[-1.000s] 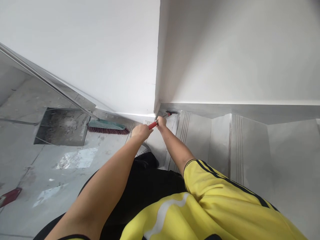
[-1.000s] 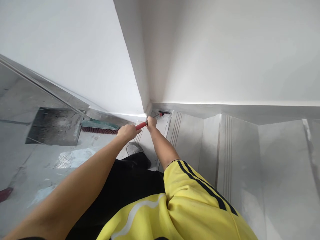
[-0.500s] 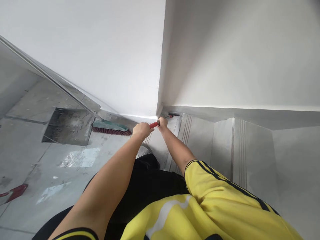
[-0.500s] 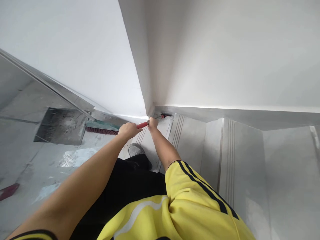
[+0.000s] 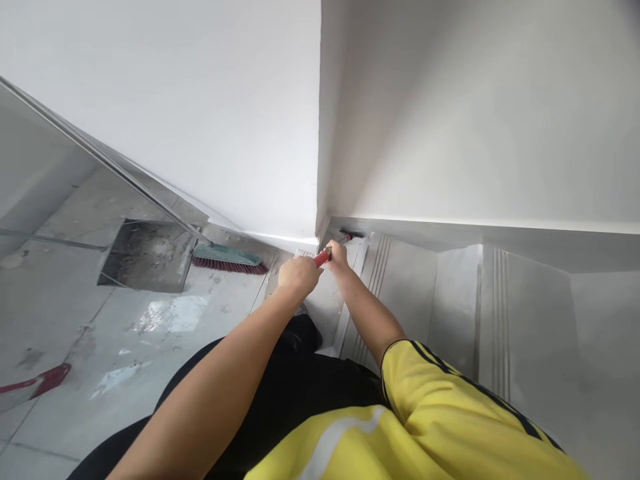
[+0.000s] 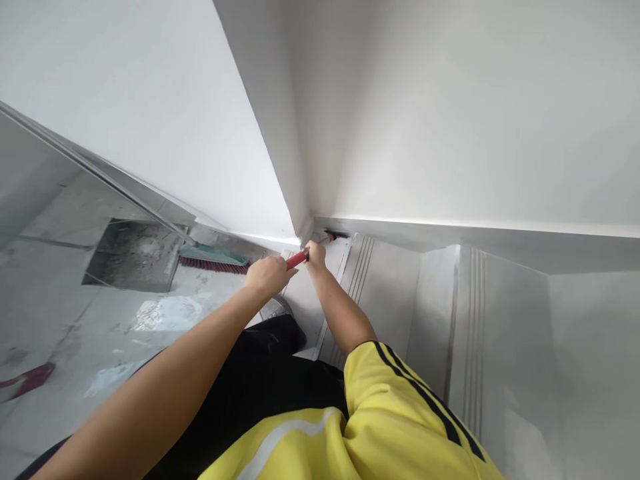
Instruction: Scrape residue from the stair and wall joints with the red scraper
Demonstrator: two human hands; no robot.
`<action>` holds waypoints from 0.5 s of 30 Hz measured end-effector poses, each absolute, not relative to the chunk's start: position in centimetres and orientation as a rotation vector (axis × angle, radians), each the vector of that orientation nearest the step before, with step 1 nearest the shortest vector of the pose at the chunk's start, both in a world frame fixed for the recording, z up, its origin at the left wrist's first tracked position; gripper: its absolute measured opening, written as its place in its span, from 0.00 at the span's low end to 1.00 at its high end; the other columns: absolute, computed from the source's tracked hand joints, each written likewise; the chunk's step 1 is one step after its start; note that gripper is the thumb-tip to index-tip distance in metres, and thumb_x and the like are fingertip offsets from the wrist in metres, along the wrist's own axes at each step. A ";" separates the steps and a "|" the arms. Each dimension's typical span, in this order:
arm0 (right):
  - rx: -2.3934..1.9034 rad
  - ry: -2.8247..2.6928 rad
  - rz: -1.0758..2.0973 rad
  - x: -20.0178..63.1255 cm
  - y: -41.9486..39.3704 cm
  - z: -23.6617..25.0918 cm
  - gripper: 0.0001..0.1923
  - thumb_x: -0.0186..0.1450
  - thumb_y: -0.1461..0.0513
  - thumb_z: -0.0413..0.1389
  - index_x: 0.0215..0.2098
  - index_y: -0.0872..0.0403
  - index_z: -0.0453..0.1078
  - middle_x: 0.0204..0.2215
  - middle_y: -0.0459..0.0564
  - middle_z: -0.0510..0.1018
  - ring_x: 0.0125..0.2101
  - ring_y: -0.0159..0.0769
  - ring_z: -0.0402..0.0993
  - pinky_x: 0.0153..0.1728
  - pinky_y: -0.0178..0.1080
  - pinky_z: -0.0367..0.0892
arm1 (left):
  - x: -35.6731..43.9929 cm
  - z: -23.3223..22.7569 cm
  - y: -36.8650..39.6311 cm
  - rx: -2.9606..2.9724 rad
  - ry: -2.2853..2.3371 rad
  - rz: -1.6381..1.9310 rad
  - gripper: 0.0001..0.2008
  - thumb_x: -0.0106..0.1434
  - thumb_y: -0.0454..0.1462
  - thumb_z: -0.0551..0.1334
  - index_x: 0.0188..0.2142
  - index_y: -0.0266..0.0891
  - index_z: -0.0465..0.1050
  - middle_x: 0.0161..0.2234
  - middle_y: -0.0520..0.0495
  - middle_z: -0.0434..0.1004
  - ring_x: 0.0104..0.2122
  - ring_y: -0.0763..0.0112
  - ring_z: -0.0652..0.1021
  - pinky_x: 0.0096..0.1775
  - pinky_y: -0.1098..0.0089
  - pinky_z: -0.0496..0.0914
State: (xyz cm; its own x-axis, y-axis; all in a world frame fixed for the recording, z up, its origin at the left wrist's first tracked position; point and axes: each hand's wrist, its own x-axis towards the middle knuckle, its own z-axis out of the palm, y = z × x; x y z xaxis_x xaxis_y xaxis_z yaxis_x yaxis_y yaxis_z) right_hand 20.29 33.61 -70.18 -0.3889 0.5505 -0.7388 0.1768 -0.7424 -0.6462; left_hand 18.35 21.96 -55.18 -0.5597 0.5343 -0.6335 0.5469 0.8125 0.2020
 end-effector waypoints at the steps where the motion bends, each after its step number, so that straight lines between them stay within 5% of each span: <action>1: -1.548 -0.982 2.243 20.3 33.7 -70.0 0.11 0.47 0.70 0.48 0.16 0.52 0.49 0.11 0.41 0.57 0.11 0.25 0.55 0.11 0.31 0.53 | 18.3 -55.3 22.0 0.780 2.299 -0.042 0.23 0.62 0.50 0.51 0.47 0.38 0.71 0.43 0.34 0.76 0.44 0.52 0.76 0.43 0.62 0.69; 7: -1.636 -0.952 2.160 19.6 32.5 -69.4 0.10 0.47 0.70 0.47 0.16 0.52 0.49 0.09 0.40 0.56 0.10 0.25 0.51 0.09 0.31 0.44 | 17.5 -56.2 21.1 0.709 2.348 -0.102 0.23 0.62 0.50 0.52 0.45 0.35 0.72 0.39 0.34 0.77 0.41 0.53 0.77 0.40 0.63 0.70; 15: -1.558 -0.984 2.186 19.9 32.9 -69.5 0.12 0.46 0.70 0.47 0.16 0.51 0.47 0.09 0.39 0.53 0.11 0.24 0.51 0.10 0.30 0.49 | 18.2 -56.4 21.4 0.746 2.330 -0.057 0.23 0.62 0.50 0.52 0.48 0.38 0.71 0.43 0.35 0.76 0.44 0.52 0.75 0.42 0.62 0.69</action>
State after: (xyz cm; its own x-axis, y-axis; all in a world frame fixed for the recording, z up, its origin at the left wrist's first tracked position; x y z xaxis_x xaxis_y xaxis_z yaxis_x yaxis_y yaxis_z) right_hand 19.91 32.91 -69.50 -0.3782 0.5812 -0.7206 0.1540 -0.7280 -0.6680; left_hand 18.17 21.37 -56.37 -0.6043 0.4986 -0.6215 0.5284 0.8346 0.1557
